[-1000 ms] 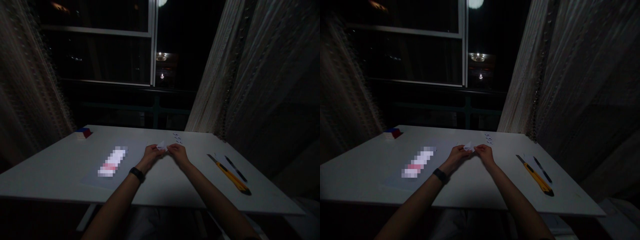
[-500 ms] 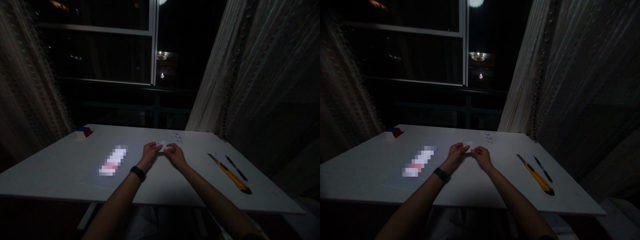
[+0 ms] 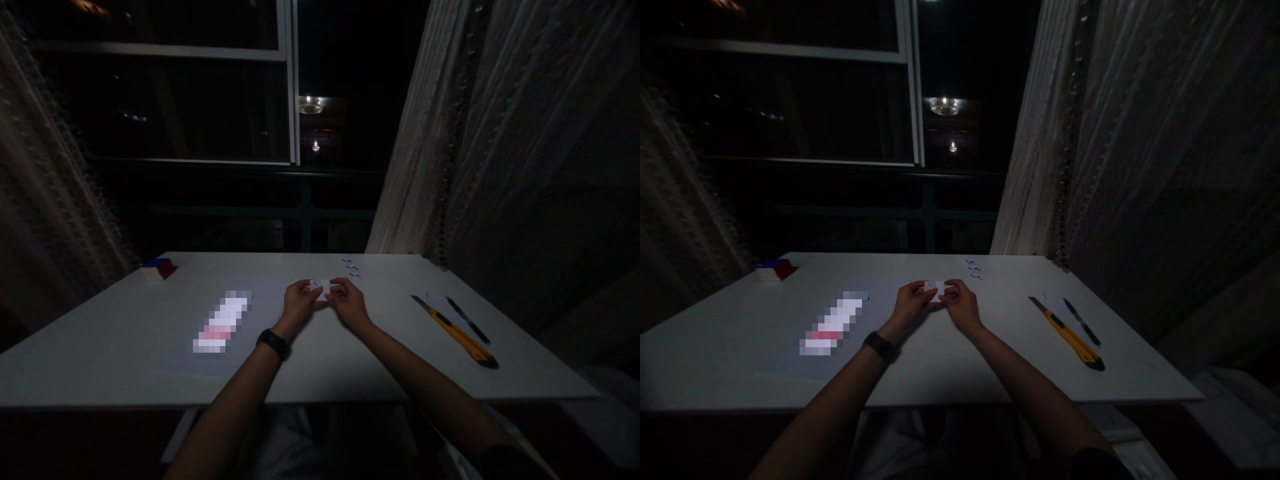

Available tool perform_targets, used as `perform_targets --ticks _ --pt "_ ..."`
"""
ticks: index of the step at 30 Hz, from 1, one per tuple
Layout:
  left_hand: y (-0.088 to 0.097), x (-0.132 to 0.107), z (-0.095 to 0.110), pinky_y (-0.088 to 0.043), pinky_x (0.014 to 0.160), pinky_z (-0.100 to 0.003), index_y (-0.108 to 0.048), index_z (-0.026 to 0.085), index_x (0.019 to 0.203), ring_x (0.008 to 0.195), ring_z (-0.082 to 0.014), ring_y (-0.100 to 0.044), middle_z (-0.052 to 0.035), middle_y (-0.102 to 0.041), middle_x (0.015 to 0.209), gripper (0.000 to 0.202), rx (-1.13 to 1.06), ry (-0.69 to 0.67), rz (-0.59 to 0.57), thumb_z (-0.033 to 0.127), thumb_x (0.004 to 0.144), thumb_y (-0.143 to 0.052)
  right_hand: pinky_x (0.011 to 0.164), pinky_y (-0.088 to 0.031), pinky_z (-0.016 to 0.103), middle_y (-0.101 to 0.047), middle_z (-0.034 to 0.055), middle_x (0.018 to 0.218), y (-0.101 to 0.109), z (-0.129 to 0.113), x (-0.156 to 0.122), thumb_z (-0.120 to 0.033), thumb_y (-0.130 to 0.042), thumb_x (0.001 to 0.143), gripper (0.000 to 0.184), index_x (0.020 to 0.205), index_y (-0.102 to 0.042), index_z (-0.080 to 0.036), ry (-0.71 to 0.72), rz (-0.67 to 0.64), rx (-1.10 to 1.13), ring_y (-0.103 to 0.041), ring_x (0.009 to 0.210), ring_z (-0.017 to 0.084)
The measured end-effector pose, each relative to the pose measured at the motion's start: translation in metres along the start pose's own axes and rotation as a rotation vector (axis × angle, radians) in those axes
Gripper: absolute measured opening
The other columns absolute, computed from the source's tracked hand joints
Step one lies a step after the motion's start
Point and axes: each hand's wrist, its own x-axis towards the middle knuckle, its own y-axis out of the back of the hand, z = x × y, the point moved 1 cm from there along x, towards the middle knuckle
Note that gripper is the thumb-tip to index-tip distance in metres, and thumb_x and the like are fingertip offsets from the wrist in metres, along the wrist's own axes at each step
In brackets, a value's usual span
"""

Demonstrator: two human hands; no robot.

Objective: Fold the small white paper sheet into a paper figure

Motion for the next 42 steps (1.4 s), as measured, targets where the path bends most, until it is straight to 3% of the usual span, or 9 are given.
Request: perform_targets --ticks 8,12,16,20,31,36,39,42 --pt "-0.0027 0.0011 -0.0049 -0.053 0.049 -0.025 -0.06 0.008 0.081 0.056 -0.0124 -0.059 -0.004 -0.063 0.065 0.034 0.072 -0.058 0.029 0.023 0.055 -0.075 0.06 -0.046 0.027 -0.063 -0.001 0.07 0.0026 -0.0024 -0.0024 -0.027 -0.065 0.061 0.023 0.082 -0.056 -0.021 0.006 0.042 -0.011 -0.06 0.064 0.015" --pt "-0.0015 0.0042 -0.0066 -0.05 0.047 -0.023 -0.063 0.008 0.084 0.053 -0.0116 -0.057 -0.0042 -0.063 0.064 0.034 0.135 -0.092 0.017 0.022 0.055 -0.074 0.059 -0.047 0.027 -0.064 -0.0015 0.069 0.003 -0.0004 -0.0022 -0.027 -0.065 0.062 0.031 0.09 -0.053 -0.022 -0.008 0.065 0.009 -0.06 0.063 0.015" --pt "-0.0005 0.0041 -0.0069 -0.051 0.048 -0.024 -0.063 0.007 0.086 0.055 -0.012 -0.058 -0.0049 -0.063 0.066 0.034 0.158 -0.108 0.015 0.021 0.056 -0.073 0.059 -0.046 0.027 -0.065 -0.0003 0.068 0.0034 -0.0016 -0.0026 -0.029 -0.064 0.064 0.023 0.083 -0.053 -0.021 -0.003 0.075 -0.025 -0.061 0.063 0.016" --pt "-0.0008 0.0026 -0.0057 -0.05 0.047 -0.022 -0.063 0.007 0.085 0.055 -0.0116 -0.057 -0.0052 -0.063 0.066 0.032 0.162 -0.105 0.019 0.02 0.057 -0.072 0.059 -0.045 0.027 -0.067 -0.0006 0.07 0.004 -0.0037 -0.003 -0.029 -0.063 0.065 0.027 0.088 -0.052 -0.022 -0.007 0.076 -0.029 -0.061 0.063 0.016" --pt "0.001 0.0041 -0.0068 -0.05 0.047 -0.022 -0.063 0.007 0.09 0.053 -0.0117 -0.058 -0.0053 -0.064 0.067 0.035 0.155 -0.073 -0.002 0.022 0.06 -0.072 0.055 -0.043 0.026 -0.061 0.0008 0.06 0.0059 -0.0014 0.0011 -0.036 -0.066 0.061 0.02 0.064 -0.057 -0.018 -0.008 0.052 -0.071 -0.057 0.058 0.015" --pt "0.0009 0.002 -0.0079 -0.047 0.044 -0.019 -0.058 0.007 0.103 0.049 -0.0108 -0.058 -0.0055 -0.064 0.065 0.046 0.129 -0.024 -0.095 0.025 0.063 -0.072 0.046 -0.038 0.023 -0.057 -0.0012 0.053 0.0047 -0.0006 0.0041 -0.036 -0.07 0.053 0.026 0.063 -0.058 -0.016 -0.168 0.056 0.137 -0.049 0.046 0.011" --pt "-0.0017 -0.0021 -0.0072 -0.051 0.052 -0.024 -0.05 0.009 0.112 0.054 -0.0124 -0.061 -0.0057 -0.065 0.069 0.058 0.026 0.071 -0.122 0.015 0.059 -0.074 0.04 -0.033 0.022 -0.054 -0.003 0.047 0.0034 -0.0039 0.0033 -0.035 -0.071 0.05 0.027 0.062 -0.056 -0.016 -0.28 0.09 0.266 -0.044 0.04 0.009" --pt "-0.0024 -0.0048 -0.0055 -0.054 0.057 -0.027 -0.051 0.011 0.109 0.056 -0.0133 -0.062 -0.005 -0.065 0.069 0.058 -0.033 0.111 -0.103 0.005 0.056 -0.074 0.038 -0.032 0.021 -0.052 -0.0039 0.045 0.0027 -0.008 0.0021 -0.036 -0.072 0.05 0.028 0.06 -0.055 -0.016 -0.28 0.076 0.315 -0.043 0.038 0.008"
